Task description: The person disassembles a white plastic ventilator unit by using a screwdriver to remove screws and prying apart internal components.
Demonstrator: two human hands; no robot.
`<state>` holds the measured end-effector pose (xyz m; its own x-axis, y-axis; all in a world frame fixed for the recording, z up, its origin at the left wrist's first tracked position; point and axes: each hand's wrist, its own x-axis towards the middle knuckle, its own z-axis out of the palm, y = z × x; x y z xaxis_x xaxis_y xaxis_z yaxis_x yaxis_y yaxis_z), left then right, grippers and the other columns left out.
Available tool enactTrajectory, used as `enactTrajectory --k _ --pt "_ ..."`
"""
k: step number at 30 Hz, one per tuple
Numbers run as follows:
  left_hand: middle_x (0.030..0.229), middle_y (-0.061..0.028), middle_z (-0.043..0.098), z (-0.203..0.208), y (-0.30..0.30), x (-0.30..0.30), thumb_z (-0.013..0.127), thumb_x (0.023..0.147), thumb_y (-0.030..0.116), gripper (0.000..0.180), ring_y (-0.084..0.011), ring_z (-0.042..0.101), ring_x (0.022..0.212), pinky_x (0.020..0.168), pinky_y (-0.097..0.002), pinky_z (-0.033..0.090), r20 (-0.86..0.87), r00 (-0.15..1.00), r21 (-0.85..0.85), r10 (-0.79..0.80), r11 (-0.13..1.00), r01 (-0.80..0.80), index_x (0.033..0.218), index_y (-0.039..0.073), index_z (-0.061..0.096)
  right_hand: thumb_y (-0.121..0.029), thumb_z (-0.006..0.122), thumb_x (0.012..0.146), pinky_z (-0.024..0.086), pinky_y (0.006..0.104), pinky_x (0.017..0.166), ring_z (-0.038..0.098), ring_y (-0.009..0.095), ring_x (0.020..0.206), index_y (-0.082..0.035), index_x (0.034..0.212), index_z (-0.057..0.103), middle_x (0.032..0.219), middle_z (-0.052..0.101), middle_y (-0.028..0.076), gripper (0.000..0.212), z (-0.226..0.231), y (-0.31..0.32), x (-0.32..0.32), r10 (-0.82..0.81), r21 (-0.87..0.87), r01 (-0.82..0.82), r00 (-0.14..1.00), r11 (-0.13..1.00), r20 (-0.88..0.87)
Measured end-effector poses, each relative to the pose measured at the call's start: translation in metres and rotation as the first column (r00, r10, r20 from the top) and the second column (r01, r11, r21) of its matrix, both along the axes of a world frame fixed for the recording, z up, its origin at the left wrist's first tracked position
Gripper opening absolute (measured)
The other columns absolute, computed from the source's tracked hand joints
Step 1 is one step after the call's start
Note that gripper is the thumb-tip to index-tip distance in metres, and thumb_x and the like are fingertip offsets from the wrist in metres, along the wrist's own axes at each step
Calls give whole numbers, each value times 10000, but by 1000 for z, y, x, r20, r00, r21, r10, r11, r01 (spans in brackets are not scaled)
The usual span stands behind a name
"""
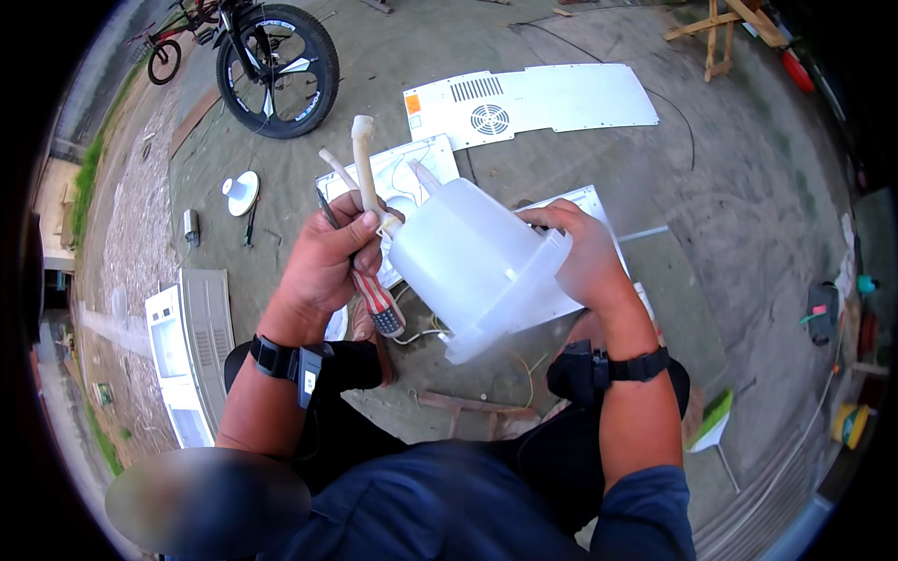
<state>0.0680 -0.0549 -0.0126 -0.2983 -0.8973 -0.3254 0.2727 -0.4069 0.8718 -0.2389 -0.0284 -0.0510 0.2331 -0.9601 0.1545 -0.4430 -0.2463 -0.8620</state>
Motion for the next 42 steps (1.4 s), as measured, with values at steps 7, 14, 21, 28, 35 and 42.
enactTrajectory --k 7,14,21,28,35,42 --pt "970 -88 678 -2 1 -1 581 966 71 186 -57 495 541 507 -206 438 52 999 -28 -13 1000 14 1128 -18 569 63 680 685 505 320 836 648 254 893 -50 1064 701 947 659 97 396 -6 -1 -2 -14 -45 13 1000 999 -23" --pt "1002 -72 679 11 8 -7 613 945 53 200 -44 504 583 514 -183 423 178 982 -98 -63 992 82 1125 -23 572 12 683 708 493 343 896 629 278 1008 -63 1109 674 1052 644 115 408 2 -2 2 -172 -179 152 980 972 -98" --pt "947 -45 683 5 16 -11 662 918 63 229 -31 548 609 505 -182 433 211 976 -161 -49 983 84 1126 3 584 -19 683 751 468 352 966 610 306 1101 -69 1233 621 1166 636 134 488 4 -3 3 -331 -329 265 930 906 -161" --pt "1104 -113 691 11 17 1 677 899 31 183 -102 630 927 797 -249 538 159 978 -200 -136 965 167 1062 5 598 28 693 779 479 346 981 610 277 1134 -46 1206 649 1270 612 150 436 5 3 6 -334 -432 307 942 848 12" --pt "1041 -64 674 10 13 -6 703 889 54 387 -102 610 918 824 -249 508 171 980 -175 101 982 -71 1250 -11 580 20 692 798 463 335 1006 604 250 1135 -55 1210 657 1269 615 139 420 1 7 9 -214 -303 284 946 910 244" --pt "828 7 597 12 12 2 650 954 143 267 -52 517 640 587 -214 424 246 967 -183 -63 977 110 1199 35 648 -21 670 798 455 332 993 606 251 1130 -43 1183 662 1218 646 127 386 3 5 7 -183 -212 207 975 955 125"
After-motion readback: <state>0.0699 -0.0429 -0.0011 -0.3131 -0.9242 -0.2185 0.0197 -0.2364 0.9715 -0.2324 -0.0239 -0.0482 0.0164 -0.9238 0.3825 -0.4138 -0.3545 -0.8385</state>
